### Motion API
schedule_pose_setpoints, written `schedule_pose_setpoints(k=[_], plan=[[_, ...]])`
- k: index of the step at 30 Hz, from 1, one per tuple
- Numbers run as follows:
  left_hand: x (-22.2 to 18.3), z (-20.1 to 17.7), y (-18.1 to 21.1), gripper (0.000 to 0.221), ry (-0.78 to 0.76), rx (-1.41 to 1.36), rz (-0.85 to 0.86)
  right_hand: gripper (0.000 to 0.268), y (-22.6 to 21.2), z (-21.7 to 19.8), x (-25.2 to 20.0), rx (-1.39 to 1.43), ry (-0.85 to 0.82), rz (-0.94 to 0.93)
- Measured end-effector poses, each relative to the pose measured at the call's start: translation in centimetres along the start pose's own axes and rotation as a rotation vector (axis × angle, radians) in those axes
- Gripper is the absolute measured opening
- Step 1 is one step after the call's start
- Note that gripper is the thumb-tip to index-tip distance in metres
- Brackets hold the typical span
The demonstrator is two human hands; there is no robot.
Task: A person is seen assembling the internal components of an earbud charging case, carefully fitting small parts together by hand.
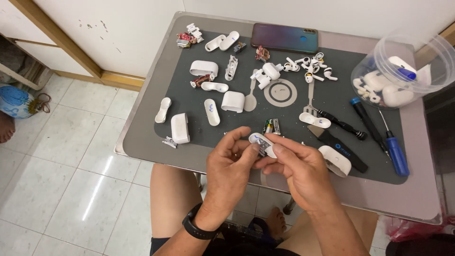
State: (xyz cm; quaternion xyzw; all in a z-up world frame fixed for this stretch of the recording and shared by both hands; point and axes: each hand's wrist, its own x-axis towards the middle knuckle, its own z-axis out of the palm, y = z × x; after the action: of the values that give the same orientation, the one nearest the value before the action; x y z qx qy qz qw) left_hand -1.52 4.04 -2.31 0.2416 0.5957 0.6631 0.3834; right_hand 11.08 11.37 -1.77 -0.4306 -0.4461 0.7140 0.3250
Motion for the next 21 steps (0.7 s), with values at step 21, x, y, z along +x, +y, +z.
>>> schedule_pose_setpoints(k=[21], plan=[[-2.2,0.7,-1.1,0.049,-0.044,0.202,0.303,0.037,1.0,0.6,-1.3,-0.217,0.083,-0.282]])
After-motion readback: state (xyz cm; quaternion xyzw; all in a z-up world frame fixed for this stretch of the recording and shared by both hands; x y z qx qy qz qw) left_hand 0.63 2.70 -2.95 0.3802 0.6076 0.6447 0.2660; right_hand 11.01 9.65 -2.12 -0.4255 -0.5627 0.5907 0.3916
